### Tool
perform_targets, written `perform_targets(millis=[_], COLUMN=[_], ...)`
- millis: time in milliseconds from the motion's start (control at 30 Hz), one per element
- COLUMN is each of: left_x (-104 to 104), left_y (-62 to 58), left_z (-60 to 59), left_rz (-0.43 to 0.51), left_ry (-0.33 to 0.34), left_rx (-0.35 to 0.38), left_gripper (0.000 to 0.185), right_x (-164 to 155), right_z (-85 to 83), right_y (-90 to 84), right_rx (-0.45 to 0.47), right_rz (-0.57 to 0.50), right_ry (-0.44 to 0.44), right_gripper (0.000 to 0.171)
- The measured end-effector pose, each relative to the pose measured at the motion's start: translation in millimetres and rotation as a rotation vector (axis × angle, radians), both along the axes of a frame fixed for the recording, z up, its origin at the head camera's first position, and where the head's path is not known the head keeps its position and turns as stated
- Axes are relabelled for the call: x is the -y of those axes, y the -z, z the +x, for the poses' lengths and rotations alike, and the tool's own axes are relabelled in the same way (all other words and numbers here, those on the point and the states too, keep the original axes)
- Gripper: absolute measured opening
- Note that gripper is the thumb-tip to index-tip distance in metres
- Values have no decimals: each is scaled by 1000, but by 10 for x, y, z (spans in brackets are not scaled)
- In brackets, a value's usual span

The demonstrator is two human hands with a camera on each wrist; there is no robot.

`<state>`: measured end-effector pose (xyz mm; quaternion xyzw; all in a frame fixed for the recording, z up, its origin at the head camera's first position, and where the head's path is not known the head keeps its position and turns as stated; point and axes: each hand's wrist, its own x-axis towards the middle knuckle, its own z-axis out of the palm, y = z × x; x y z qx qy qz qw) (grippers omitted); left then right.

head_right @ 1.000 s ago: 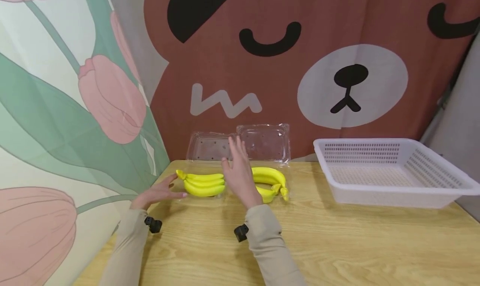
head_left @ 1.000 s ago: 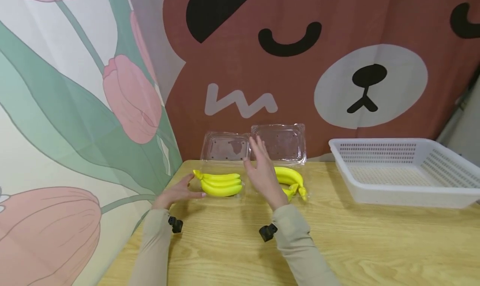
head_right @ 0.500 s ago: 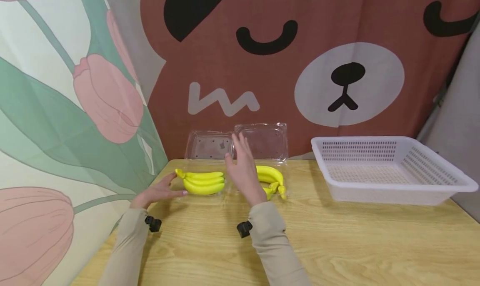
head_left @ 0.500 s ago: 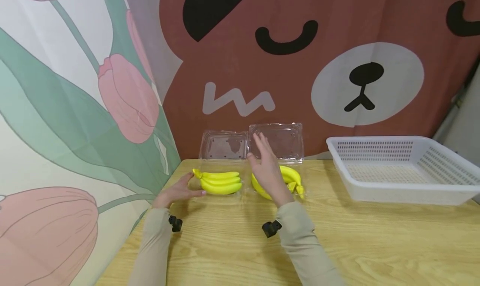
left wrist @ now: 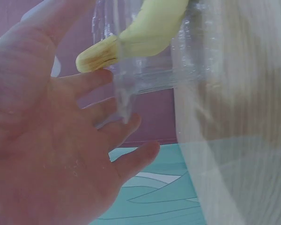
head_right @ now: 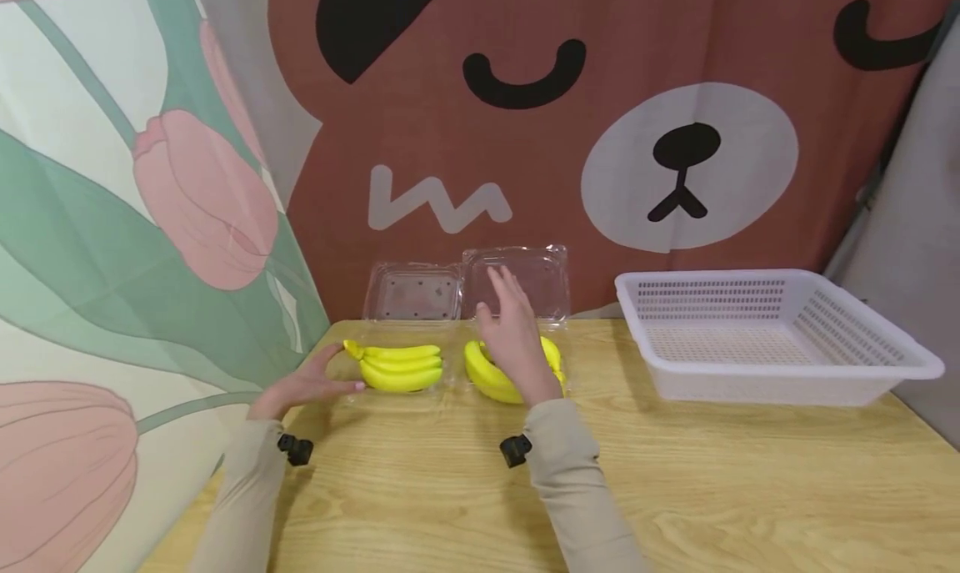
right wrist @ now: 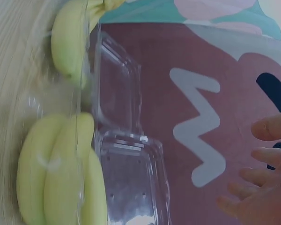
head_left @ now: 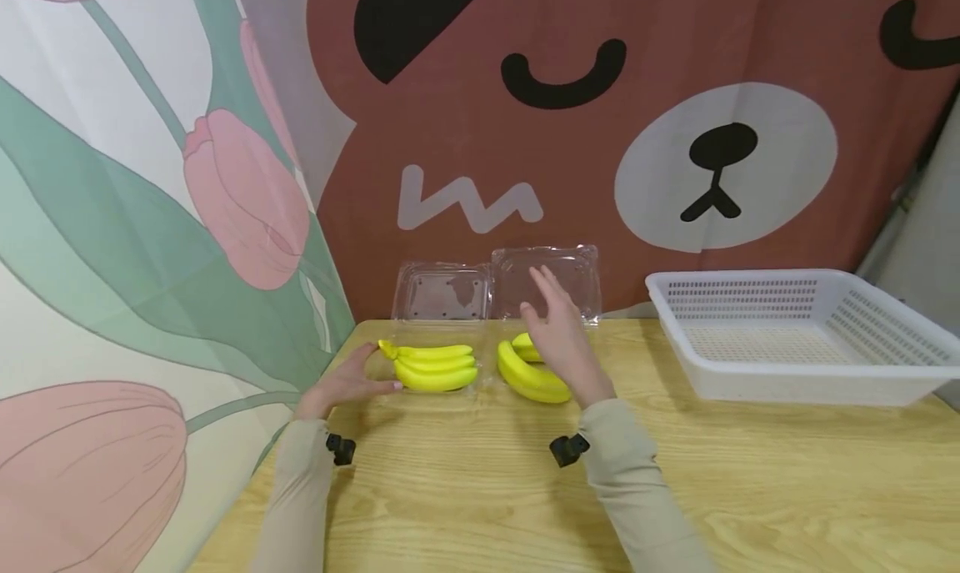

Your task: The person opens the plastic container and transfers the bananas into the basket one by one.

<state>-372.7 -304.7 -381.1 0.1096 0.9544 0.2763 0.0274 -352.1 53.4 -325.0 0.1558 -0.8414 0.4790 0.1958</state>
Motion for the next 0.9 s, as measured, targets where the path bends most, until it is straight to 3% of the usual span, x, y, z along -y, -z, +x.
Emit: perform_targets(millis=[400, 733, 900], left_x=[-79, -413, -702], left_y=[-164, -346, -289], left_z=[41, 100, 101], left_rz=[49, -44, -63], left_ry=[-10, -18, 65], left_rx=[-141, -269, -335], left_gripper=[91, 80, 73], right_x=[-393, -633, -678], right_z=[-60, -114, -167], right_y=[116, 270, 351], right_rx=[3, 28, 35], right_rz=[120, 245, 306], right_ry=[12, 11, -1], right_gripper=[59, 59, 58])
